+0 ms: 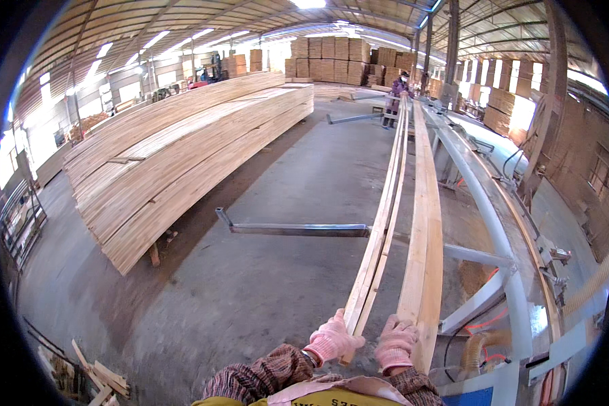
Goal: The person picks up long wooden planks from a conveyor belt and stacks them onto a pile in a workshop. The person also briefly handles a dust extraction hose and a blue plastic board during the process.
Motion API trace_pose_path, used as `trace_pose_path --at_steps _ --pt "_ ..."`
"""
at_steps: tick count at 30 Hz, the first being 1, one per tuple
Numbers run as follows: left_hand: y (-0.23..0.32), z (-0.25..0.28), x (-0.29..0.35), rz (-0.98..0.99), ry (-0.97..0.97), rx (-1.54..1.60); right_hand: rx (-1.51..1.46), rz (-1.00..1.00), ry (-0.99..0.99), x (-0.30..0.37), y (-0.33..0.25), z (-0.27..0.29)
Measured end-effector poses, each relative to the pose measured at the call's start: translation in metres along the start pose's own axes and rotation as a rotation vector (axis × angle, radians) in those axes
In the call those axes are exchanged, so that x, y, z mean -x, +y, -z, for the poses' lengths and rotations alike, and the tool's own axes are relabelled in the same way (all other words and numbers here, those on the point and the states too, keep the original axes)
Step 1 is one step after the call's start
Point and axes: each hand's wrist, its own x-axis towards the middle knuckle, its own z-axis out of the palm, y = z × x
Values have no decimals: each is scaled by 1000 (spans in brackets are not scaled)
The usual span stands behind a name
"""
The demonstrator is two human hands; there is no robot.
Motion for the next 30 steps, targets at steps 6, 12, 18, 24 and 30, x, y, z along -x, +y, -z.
trace_pose_path --at_steps 6,12,18,24,30 --pt "-5 -4 -9 -56 -3 28 -125 220 232 9 25 -3" --pt "-13 -18 -16 -110 94 93 -315 222 169 20 -8 28" --pt "-7 -10 -9 -71 63 91 -648 234 301 13 0 1" --pt "-10 -19 -13 -134 115 159 -1741 365 153 10 1 -26" --pt "15 -17 8 -242 125 -211 -1594 396 17 4 29 -18"
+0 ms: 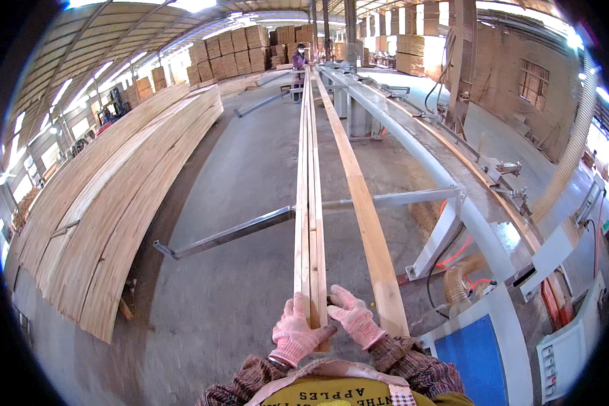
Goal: The person picks up long wooden planks from a conveyor belt and stacks them onto a pile in a workshop. The person also briefly handles a dust extraction hose and a blue plastic board during the process.
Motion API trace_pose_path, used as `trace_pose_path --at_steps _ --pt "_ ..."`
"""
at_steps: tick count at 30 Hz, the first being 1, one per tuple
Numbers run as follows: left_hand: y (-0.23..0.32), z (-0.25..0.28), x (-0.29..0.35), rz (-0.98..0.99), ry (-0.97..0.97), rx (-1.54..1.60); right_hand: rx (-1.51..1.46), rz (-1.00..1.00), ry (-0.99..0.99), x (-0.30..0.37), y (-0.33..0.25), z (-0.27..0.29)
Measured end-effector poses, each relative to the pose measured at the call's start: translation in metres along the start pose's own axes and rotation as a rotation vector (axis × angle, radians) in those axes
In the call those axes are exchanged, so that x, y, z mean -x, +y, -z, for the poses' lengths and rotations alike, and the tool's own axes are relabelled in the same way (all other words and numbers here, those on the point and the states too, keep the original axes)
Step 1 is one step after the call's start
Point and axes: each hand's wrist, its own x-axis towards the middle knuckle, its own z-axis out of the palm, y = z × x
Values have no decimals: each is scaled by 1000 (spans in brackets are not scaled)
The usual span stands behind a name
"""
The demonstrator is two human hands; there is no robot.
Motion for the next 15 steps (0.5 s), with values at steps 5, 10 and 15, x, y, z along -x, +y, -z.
trace_pose_path --at_steps 5,10,15 --pt "-4 -3 -1 107 12 -8 999 94 355 10 -38 59" --pt "1 -9 -1 56 55 -37 339 -234 377 21 55 122" --pt "-3 -11 1 53 71 -50 -227 -261 69 19 34 87"
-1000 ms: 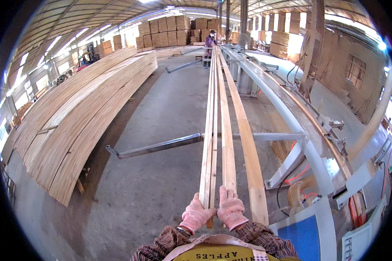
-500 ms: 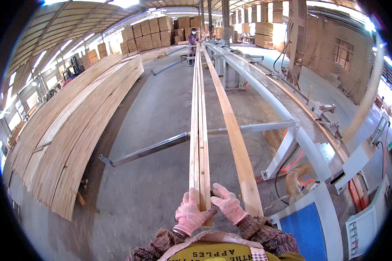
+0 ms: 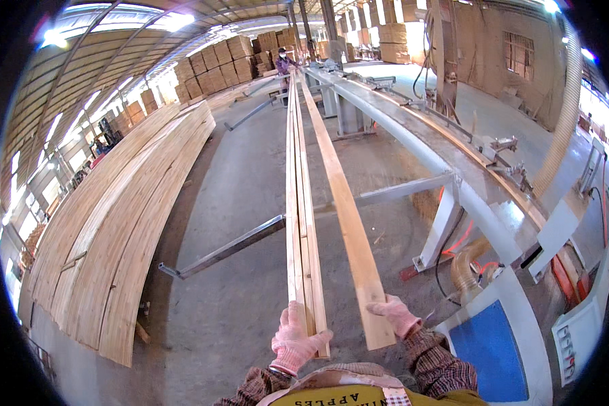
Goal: The person picks up long wooden planks from a conveyor belt and stacks them onto a pile in a workshop. The person also briefly handles a dust extraction hose and a blue plastic board during the process.
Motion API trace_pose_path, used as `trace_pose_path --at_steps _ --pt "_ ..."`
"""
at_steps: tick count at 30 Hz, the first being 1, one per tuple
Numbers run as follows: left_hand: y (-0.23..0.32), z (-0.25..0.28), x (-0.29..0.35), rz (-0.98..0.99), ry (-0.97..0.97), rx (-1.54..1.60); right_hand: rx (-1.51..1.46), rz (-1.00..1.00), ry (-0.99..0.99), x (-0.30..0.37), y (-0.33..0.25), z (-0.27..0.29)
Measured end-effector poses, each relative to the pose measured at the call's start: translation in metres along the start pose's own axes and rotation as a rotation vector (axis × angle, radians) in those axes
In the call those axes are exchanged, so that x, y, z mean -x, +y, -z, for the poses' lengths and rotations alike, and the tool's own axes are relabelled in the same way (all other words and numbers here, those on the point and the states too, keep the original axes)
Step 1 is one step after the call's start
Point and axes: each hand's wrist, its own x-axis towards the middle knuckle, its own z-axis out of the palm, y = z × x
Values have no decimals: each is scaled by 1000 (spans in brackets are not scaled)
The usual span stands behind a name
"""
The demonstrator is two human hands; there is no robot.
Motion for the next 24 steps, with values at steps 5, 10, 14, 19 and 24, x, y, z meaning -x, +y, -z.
trace_pose_path --at_steps 5,10,14,19,24 --pt "-5 -4 -4 -6 17 29 1264 313 -149 -9 -24 -76" --pt "-2 -6 6 5 13 121 647 -141 -55 -7 -26 -105" --pt "14 -3 18 21 -5 13 -628 100 -201 -18 20 -111" --pt "26 -4 24 100 -11 -143 -1319 -254 -828 -37 58 -133" --pt "29 -4 15 155 3 -177 -1171 -274 -630 -31 47 -136"
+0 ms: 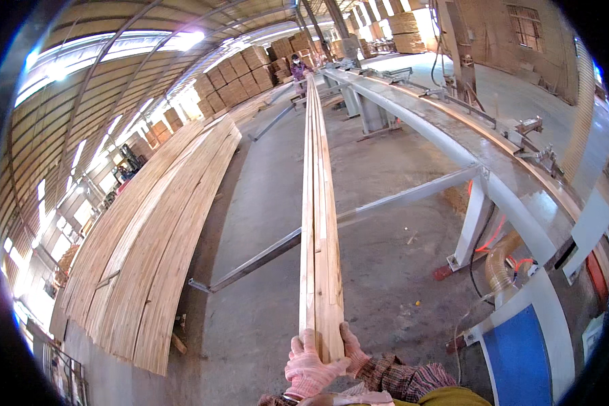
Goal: The person picks up long wooden planks from a conveyor belt and stacks them onto a pile in a workshop. The person also briefly handles a dust extraction hose and a blue plastic board during the process.
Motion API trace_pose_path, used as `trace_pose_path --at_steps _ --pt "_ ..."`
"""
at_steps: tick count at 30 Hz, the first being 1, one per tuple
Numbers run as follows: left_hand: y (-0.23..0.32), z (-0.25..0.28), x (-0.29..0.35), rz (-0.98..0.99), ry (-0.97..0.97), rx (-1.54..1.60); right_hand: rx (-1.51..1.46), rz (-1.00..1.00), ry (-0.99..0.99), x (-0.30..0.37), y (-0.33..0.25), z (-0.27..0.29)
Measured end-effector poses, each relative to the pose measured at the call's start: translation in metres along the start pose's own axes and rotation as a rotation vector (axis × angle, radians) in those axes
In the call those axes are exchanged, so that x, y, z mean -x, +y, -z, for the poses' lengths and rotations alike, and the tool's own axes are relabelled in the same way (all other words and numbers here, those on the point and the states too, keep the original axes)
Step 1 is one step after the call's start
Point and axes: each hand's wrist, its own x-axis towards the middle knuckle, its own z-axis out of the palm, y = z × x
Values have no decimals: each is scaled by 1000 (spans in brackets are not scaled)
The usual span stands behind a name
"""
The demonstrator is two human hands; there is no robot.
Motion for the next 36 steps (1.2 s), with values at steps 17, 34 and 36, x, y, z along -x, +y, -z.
trace_pose_path --at_steps 17,34,36 --pt "-258 -30 -65 -137 -188 1539 535 -27 572 -116 126 -78" --pt "-503 112 -85 76 -242 1724 688 -278 370 -308 325 -132" --pt "-519 123 -83 119 -155 1713 673 -328 261 -315 333 -145"
